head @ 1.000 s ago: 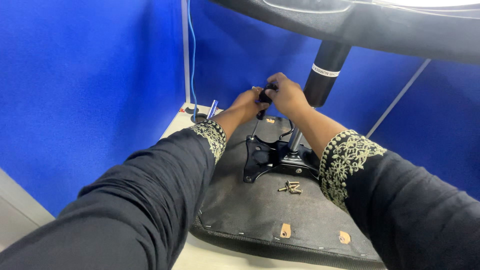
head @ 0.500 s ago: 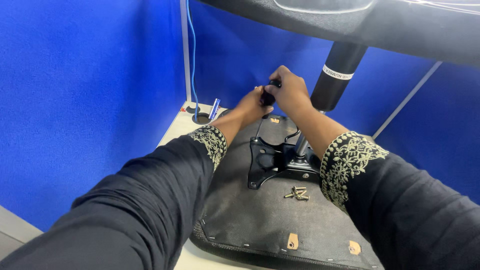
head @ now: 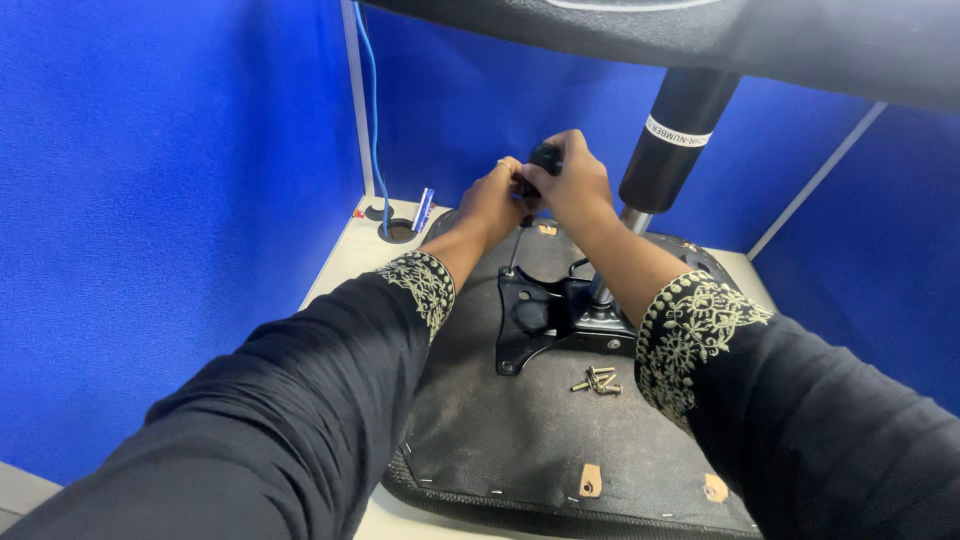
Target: The person aligns and inserts a black knob onto a metal rod of a chair base, then rotates it to secure it in place. The hands manipulate the knob and rod while several screws lie nearby on a black cushioned surface.
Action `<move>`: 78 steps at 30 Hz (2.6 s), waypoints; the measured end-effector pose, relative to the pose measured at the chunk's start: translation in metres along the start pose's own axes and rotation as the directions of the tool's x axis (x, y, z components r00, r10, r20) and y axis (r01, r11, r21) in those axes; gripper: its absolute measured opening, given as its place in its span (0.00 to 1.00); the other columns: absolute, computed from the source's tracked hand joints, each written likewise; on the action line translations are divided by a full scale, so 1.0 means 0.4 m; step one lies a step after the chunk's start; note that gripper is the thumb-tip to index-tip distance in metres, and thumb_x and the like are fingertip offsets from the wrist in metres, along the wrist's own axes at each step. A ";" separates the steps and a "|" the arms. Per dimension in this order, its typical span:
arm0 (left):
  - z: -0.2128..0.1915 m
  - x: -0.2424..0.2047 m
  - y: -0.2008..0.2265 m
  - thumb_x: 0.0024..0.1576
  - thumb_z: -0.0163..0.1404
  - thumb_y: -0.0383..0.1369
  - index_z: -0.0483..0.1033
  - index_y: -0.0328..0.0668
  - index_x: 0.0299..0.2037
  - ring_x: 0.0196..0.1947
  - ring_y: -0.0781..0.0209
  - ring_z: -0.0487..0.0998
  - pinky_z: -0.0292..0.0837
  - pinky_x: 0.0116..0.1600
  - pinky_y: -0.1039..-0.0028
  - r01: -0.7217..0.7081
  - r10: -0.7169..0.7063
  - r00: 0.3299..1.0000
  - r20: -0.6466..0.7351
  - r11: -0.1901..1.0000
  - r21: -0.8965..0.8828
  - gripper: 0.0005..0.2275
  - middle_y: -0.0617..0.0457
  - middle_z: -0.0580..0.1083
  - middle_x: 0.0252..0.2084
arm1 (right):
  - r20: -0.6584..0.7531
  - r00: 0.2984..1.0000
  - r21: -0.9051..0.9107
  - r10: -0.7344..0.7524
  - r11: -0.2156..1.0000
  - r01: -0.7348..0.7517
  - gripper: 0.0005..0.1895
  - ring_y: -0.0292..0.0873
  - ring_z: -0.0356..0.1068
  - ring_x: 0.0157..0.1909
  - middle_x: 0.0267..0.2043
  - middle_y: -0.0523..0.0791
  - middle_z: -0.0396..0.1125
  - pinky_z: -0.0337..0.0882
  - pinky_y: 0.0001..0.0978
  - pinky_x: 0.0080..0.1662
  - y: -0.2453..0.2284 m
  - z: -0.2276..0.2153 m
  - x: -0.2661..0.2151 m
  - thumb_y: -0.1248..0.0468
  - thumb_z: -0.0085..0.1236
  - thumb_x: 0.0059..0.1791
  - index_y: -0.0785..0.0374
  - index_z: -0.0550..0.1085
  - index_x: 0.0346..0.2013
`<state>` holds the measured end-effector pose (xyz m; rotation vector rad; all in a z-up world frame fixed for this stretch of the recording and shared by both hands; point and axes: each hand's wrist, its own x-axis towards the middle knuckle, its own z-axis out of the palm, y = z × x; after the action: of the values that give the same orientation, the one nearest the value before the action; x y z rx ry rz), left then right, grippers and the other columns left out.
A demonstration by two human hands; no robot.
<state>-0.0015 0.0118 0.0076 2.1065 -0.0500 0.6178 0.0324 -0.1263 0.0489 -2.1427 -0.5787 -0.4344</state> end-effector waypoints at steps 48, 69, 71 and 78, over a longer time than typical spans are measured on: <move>0.120 0.029 -0.044 0.60 0.54 0.38 0.71 0.39 0.58 0.48 0.48 0.82 0.74 0.50 0.64 -0.262 0.224 0.957 -0.186 0.942 -0.212 0.18 0.43 0.79 0.46 | -0.079 0.983 -0.121 -0.168 0.980 0.157 0.19 0.54 0.70 0.52 0.50 0.50 0.65 0.70 0.43 0.53 0.066 -0.001 0.067 0.68 0.64 0.45 0.60 0.72 0.49; 0.083 0.013 0.002 0.64 0.47 0.44 0.73 0.41 0.53 0.32 0.65 0.78 0.71 0.38 0.71 -0.127 0.109 0.991 -0.071 0.928 -0.350 0.16 0.53 0.78 0.36 | -0.044 0.995 -0.075 -0.094 0.993 0.091 0.16 0.50 0.72 0.49 0.50 0.48 0.65 0.75 0.39 0.49 0.046 -0.007 0.061 0.67 0.62 0.46 0.61 0.71 0.48; 0.095 0.022 -0.010 0.64 0.48 0.44 0.73 0.42 0.53 0.32 0.60 0.78 0.72 0.38 0.69 -0.042 0.029 0.999 -0.043 0.946 -0.322 0.15 0.50 0.77 0.34 | -0.062 0.987 -0.085 -0.151 0.986 0.146 0.17 0.51 0.72 0.49 0.50 0.48 0.65 0.74 0.40 0.50 0.050 -0.007 0.059 0.68 0.63 0.46 0.61 0.72 0.49; 0.113 0.059 -0.051 0.53 0.62 0.40 0.69 0.45 0.48 0.41 0.50 0.82 0.73 0.44 0.63 -0.135 0.121 0.963 -0.240 0.990 -0.041 0.18 0.49 0.79 0.39 | -0.157 0.960 -0.046 -0.234 0.972 0.229 0.26 0.51 0.71 0.50 0.50 0.51 0.66 0.73 0.39 0.49 0.051 0.011 0.038 0.61 0.71 0.45 0.65 0.68 0.51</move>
<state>0.0427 -0.0074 -0.0183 1.9719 -0.0696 0.9314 0.0564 -0.1298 0.0406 -2.0488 -0.7377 -0.7412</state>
